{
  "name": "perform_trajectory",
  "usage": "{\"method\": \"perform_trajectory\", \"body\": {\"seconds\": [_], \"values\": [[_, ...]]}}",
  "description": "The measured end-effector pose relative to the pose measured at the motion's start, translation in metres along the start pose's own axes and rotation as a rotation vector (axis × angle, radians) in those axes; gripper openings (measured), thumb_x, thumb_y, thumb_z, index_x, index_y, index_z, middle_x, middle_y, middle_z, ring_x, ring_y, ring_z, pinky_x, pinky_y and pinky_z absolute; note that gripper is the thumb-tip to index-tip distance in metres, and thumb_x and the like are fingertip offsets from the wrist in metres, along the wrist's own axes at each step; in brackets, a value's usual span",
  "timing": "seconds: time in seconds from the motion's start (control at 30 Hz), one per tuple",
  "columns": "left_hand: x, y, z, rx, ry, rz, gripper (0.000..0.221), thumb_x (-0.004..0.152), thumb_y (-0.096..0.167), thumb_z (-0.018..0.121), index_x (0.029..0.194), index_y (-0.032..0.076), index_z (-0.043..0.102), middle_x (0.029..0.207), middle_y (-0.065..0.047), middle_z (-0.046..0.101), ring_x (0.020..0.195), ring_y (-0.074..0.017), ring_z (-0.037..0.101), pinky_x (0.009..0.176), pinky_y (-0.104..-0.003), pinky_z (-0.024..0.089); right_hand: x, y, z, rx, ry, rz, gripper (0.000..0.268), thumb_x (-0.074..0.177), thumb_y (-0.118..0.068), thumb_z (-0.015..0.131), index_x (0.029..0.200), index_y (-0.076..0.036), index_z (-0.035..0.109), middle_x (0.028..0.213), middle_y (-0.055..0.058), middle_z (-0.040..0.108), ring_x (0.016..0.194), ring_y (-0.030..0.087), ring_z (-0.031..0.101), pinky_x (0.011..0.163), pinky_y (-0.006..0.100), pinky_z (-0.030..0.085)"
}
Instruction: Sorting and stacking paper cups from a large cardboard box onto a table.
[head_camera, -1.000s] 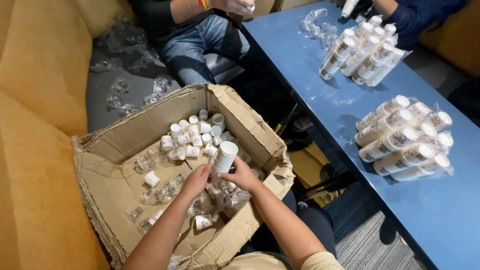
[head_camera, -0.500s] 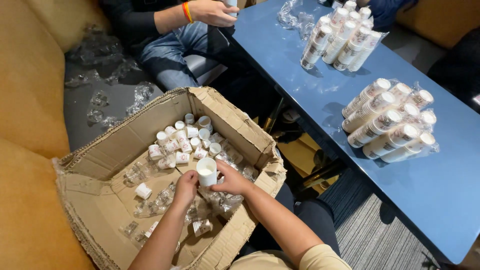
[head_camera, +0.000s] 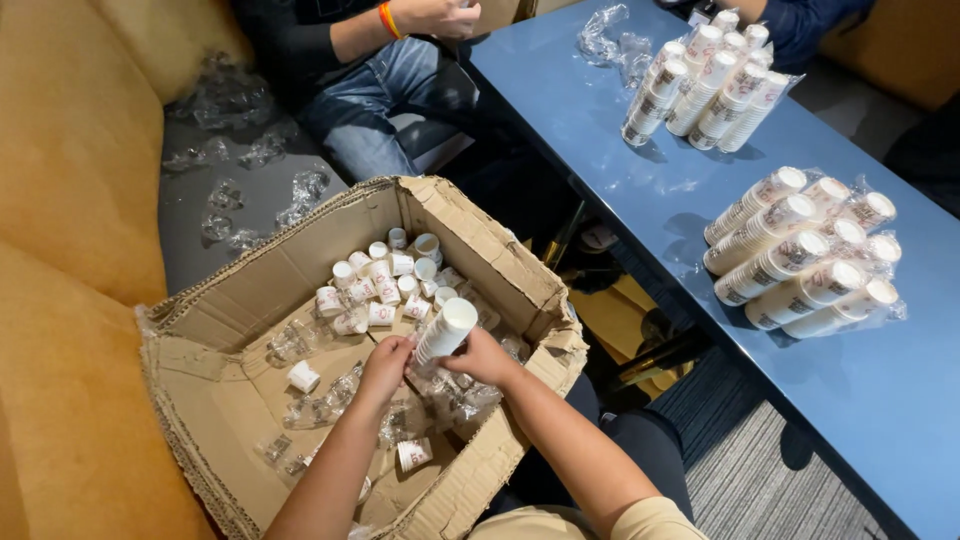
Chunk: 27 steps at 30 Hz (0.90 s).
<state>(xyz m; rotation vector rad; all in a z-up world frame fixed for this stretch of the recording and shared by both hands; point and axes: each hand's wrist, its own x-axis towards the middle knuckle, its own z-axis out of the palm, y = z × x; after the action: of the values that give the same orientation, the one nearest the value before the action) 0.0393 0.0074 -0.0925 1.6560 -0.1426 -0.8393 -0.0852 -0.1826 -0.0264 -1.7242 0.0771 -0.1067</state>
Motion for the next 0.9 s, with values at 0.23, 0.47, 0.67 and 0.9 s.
{"method": "perform_trajectory", "body": {"seconds": [0.23, 0.47, 0.67, 0.9], "values": [[-0.013, 0.015, 0.013, 0.09, 0.061, 0.245, 0.015, 0.1, 0.019, 0.063, 0.106, 0.005, 0.067, 0.083, -0.003, 0.068, 0.069, -0.0135, 0.062, 0.066, -0.028, 0.051, 0.011, 0.023, -0.011, 0.246, 0.265, 0.055, 0.052, 0.086, -0.019, 0.08, 0.128, 0.0, 0.057, 0.114, 0.01, 0.071, 0.101, 0.02, 0.068, 0.085, 0.034, 0.056], [-0.064, 0.069, 0.022, 0.316, 0.138, 0.52, 0.02, 0.091, 0.013, 0.067, 0.11, 0.007, 0.07, 0.108, -0.007, 0.071, 0.091, -0.0179, 0.069, 0.078, -0.031, 0.056, 0.008, 0.018, -0.015, 0.4, 0.46, 0.145, 0.042, 0.094, -0.026, 0.072, 0.125, -0.005, 0.052, 0.104, 0.005, 0.067, 0.086, 0.014, 0.063, 0.069, 0.03, 0.052], [-0.069, 0.076, 0.021, 0.548, 0.22, 0.742, 0.04, 0.085, 0.025, 0.079, 0.118, 0.007, 0.065, 0.119, -0.013, 0.068, 0.108, -0.0299, 0.067, 0.091, -0.042, 0.054, 0.01, 0.032, -0.02, 0.553, 0.431, 0.155, 0.035, 0.097, -0.025, 0.069, 0.122, -0.007, 0.052, 0.104, 0.004, 0.065, 0.085, 0.014, 0.062, 0.069, 0.031, 0.052], [-0.081, 0.092, 0.028, 0.61, 0.125, 0.666, 0.071, 0.076, 0.04, 0.085, 0.129, 0.006, 0.054, 0.116, -0.021, 0.068, 0.107, -0.0402, 0.066, 0.092, -0.049, 0.051, 0.008, 0.034, -0.016, 0.567, 0.338, 0.126, 0.037, 0.095, -0.025, 0.07, 0.123, -0.007, 0.053, 0.106, 0.003, 0.067, 0.09, 0.014, 0.063, 0.075, 0.032, 0.052]]}}
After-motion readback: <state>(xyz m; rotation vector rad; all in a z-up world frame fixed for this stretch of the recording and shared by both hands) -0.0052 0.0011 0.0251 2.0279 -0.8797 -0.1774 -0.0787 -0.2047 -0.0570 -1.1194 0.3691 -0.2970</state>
